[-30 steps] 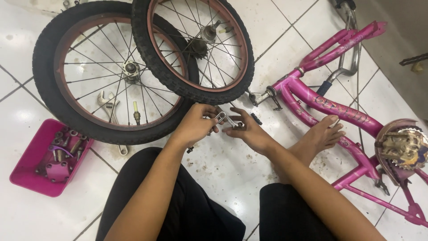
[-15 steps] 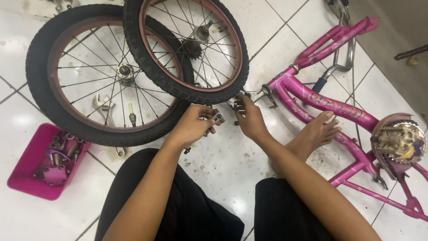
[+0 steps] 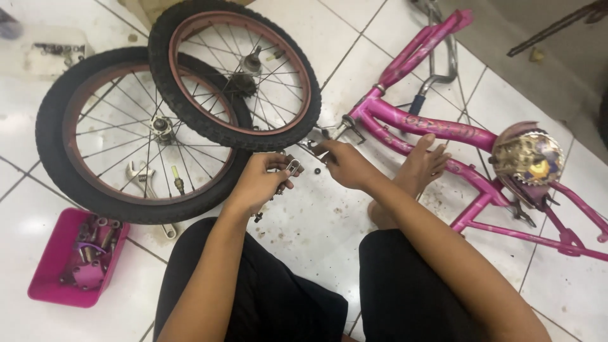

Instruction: The person sits on a tiled floor and works on a disassembled pink bicycle. They use a wrench to tighten a bolt on a brake caliper assembly and then attach the caliper to the bicycle frame near the pedal crank, securing it with the wrench.

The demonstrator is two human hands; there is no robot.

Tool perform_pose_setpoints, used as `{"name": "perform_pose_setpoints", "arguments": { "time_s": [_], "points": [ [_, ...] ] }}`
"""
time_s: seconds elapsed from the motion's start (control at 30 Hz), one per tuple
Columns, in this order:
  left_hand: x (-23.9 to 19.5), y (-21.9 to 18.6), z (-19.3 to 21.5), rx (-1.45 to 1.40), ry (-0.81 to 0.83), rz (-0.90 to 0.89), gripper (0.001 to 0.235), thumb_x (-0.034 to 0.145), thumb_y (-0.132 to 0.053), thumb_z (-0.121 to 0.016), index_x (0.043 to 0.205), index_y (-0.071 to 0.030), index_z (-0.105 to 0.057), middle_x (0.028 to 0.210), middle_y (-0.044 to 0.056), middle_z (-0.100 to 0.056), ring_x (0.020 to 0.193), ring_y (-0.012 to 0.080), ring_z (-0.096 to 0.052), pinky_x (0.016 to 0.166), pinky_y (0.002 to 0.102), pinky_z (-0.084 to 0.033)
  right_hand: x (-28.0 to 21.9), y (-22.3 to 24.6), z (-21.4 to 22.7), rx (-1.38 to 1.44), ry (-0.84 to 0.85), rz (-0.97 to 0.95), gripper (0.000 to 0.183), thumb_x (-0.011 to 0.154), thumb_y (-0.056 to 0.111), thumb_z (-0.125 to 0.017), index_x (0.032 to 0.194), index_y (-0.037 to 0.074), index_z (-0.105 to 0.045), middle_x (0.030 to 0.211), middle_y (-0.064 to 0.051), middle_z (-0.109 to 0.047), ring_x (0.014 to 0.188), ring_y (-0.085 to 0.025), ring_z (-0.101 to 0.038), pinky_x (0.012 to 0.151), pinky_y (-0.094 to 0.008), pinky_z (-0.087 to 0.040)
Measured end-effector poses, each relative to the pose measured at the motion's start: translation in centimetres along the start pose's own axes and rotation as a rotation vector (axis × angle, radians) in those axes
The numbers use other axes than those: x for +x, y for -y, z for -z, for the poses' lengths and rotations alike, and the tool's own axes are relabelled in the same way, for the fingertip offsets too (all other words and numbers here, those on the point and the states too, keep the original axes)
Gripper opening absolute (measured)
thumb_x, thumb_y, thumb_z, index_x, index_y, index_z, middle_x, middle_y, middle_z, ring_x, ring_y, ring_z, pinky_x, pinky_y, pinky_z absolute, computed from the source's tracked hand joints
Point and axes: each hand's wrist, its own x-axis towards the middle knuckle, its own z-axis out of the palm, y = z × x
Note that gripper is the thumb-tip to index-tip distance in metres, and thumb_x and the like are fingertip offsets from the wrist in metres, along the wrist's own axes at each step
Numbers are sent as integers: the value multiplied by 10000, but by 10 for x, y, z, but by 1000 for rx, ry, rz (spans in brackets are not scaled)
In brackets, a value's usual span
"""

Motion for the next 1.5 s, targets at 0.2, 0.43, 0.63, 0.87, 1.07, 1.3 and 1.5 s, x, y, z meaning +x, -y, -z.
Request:
{"name": "perform_pose_setpoints", "arguments": {
  "time_s": [0.2,0.43,0.63,0.87,1.07,1.3,1.5],
  "points": [
    [-54,-25,-25,-8,41,-37,350,859,105,-580,1188,224,-590,936,252,-675,628,195,-688,493,224,-529,-57,36,28,-47,56,-2,343,911,55,-576,1241,21,-663,1128,-205,-743,1067,-372,-721,915,-463,-585],
    [-127,-44,-65,62,108,-113,354,853,109,-586,1189,221,-598,944,289,-679,617,238,-708,468,266,-534,-161,66,61,-115,-9,12,346,915,109,-625,1245,13,-661,1134,-221,-738,1043,-390,-726,885,-471,-591],
    [-188,-62,-117,107,184,-201,367,863,86,-580,1204,223,-581,946,277,-673,610,213,-698,474,245,-532,-294,98,92,-56,-109,-46,358,903,134,-628,1238,10,-644,1158,-235,-728,1052,-423,-711,919,-497,-574],
    [-209,-76,-195,160,377,-227,389,861,81,-573,1225,218,-575,978,285,-673,628,222,-714,492,266,-547,-384,49,124,-173,-33,-354,452,918,357,-649,1290,99,-665,1181,-169,-747,1089,-351,-728,939,-464,-585],
    [-197,-72,-252,280,461,-187,386,866,71,-551,1221,221,-576,975,293,-678,632,215,-703,500,281,-531,-390,-22,120,-210,-48,-495,427,951,159,-571,1367,92,-634,1208,-163,-738,1129,-332,-715,949,-447,-578],
    [-150,-44,-326,405,507,-134,383,878,37,-545,1220,208,-577,968,295,-686,629,214,-706,510,289,-538,-376,-139,89,43,-108,-467,507,945,40,-505,1449,51,-555,1310,-156,-693,1223,-324,-658,1022,-438,-531],
    [-101,-4,-370,438,587,-12,377,878,43,-547,1214,208,-590,994,303,-675,624,221,-692,515,300,-533,-384,-195,81,115,-165,-664,407,945,76,-505,1320,-3,-642,1261,-226,-697,1199,-396,-661,970,-490,-560]
  ]
}}
